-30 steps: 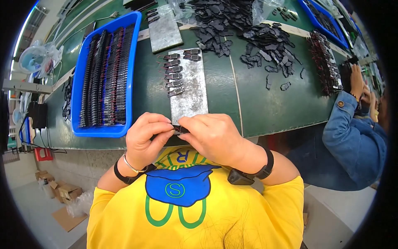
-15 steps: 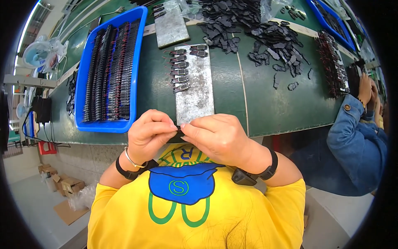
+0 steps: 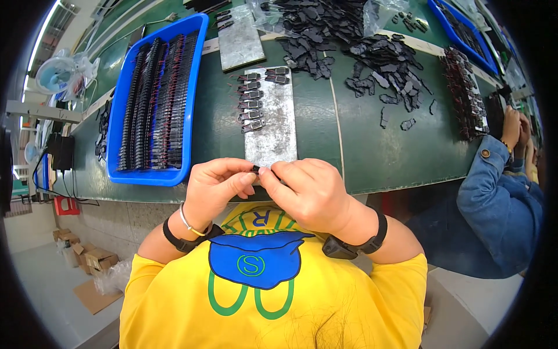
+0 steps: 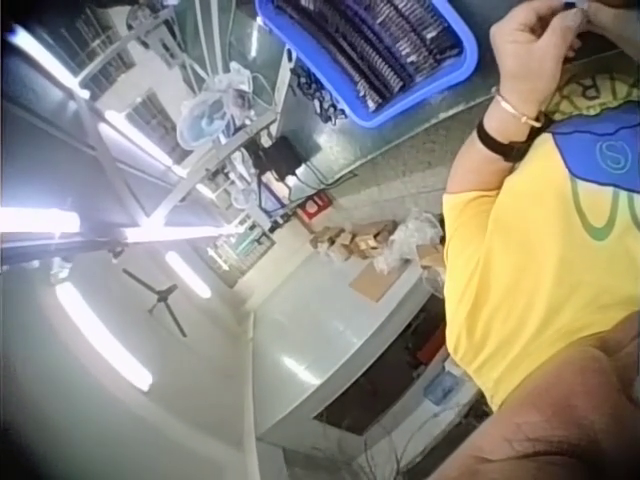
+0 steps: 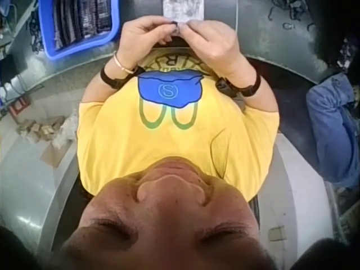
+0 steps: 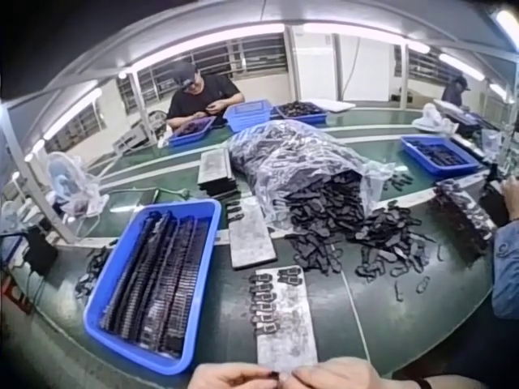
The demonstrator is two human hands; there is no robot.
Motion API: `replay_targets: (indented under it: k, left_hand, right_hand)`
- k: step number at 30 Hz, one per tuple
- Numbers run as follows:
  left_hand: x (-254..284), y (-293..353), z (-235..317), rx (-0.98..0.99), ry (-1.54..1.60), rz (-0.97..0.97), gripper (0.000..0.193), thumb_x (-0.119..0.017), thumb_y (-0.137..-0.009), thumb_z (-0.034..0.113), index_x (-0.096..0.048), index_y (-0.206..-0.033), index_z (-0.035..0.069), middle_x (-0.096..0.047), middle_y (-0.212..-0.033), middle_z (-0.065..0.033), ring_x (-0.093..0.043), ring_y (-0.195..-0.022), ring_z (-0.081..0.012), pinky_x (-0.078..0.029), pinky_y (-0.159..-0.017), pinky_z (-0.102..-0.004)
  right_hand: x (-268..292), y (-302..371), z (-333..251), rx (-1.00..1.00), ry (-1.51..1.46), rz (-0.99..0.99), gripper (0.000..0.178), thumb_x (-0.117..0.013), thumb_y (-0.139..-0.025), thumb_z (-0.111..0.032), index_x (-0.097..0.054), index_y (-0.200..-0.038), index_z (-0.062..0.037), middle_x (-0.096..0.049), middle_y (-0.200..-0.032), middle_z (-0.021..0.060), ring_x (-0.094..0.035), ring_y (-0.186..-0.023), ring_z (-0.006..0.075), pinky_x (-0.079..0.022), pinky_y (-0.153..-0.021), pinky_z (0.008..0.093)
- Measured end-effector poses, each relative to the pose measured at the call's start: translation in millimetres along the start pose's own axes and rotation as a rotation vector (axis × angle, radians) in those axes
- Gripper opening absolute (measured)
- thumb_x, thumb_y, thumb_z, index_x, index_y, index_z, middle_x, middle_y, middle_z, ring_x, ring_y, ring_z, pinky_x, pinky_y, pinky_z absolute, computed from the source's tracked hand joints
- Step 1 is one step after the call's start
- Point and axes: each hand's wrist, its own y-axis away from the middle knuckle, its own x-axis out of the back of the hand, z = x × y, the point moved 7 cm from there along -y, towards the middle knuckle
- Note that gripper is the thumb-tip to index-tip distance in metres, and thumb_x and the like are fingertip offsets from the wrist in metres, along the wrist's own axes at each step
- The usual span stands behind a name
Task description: The person picks up a component from a blue tray and a black piece from a pile, joins them together by hand, and then places the assembled unit onto a metal plate.
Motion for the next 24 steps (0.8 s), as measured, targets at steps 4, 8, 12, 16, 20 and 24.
replay_targets:
  k: [4, 8, 12, 16, 20, 24]
  left_hand:
    - [2, -3, 1, -0.033, -0.115, 0.045, 0.015, -0.066, -0.087, 0.006, -0.067, -0.100, -0.003, -0.069, -0.082, -0.0062, -0.062, -0.067, -0.0082, -0.051, -0.060, -0.0202]
    - [2, -3, 1, -0.055, -0.107, 0.028, 0.013, -0.065, -0.089, 0.008, -0.068, -0.098, -0.002, -0.068, -0.081, -0.0044, -0.059, -0.067, -0.0066, -0.049, -0.060, -0.0196]
    - [2, -5, -2, -0.027, -0.032, 0.000, 0.013, -0.064, -0.090, 0.010, -0.068, -0.096, 0.000, -0.067, -0.080, -0.0027, -0.057, -0.066, -0.0053, -0.048, -0.060, -0.0194]
    - [4, -9, -6, 0.019, 0.057, -0.059, 0.011, -0.062, -0.090, 0.007, -0.066, -0.095, -0.002, -0.067, -0.079, -0.0065, -0.059, -0.065, -0.0079, -0.049, -0.059, -0.0206]
    - [4, -10, -7, 0.088, 0.178, -0.132, 0.009, -0.062, -0.089, 0.005, -0.065, -0.093, -0.002, -0.068, -0.079, -0.0092, -0.060, -0.065, -0.0098, -0.050, -0.058, -0.0212]
    - [4, -11, -8, 0.123, 0.240, -0.193, 0.008, -0.062, -0.089, 0.005, -0.065, -0.091, -0.002, -0.068, -0.078, -0.0100, -0.061, -0.063, -0.0104, -0.050, -0.057, -0.0210]
  right_hand:
    - [1, 0, -1, -0.002, 0.023, -0.013, 0.026, -0.066, -0.067, -0.007, -0.067, -0.091, -0.0006, -0.064, -0.082, 0.0082, -0.062, -0.066, 0.0199, -0.050, -0.054, 0.0285]
    - [3, 0, -3, 0.018, 0.029, -0.019, 0.027, -0.064, -0.067, -0.008, -0.067, -0.093, -0.0002, -0.063, -0.083, 0.0090, -0.062, -0.065, 0.0201, -0.050, -0.054, 0.0283]
    - [4, 1, -2, 0.023, 0.022, -0.023, 0.027, -0.064, -0.067, -0.009, -0.067, -0.093, 0.0000, -0.063, -0.083, 0.0092, -0.061, -0.065, 0.0201, -0.049, -0.054, 0.0280]
    - [3, 1, -1, 0.034, -0.008, -0.004, 0.026, -0.063, -0.068, -0.009, -0.067, -0.092, 0.0005, -0.064, -0.083, 0.0096, -0.061, -0.064, 0.0201, -0.049, -0.053, 0.0282]
    - [4, 1, 1, 0.053, -0.086, 0.041, 0.025, -0.067, -0.069, -0.008, -0.065, -0.092, 0.0006, -0.065, -0.083, 0.0100, -0.062, -0.062, 0.0207, -0.049, -0.053, 0.0289]
    - [3, 1, 5, 0.012, -0.218, 0.091, 0.028, -0.074, -0.068, -0.007, -0.064, -0.093, 0.0002, -0.065, -0.080, 0.0104, -0.062, -0.060, 0.0221, -0.050, -0.052, 0.0298]
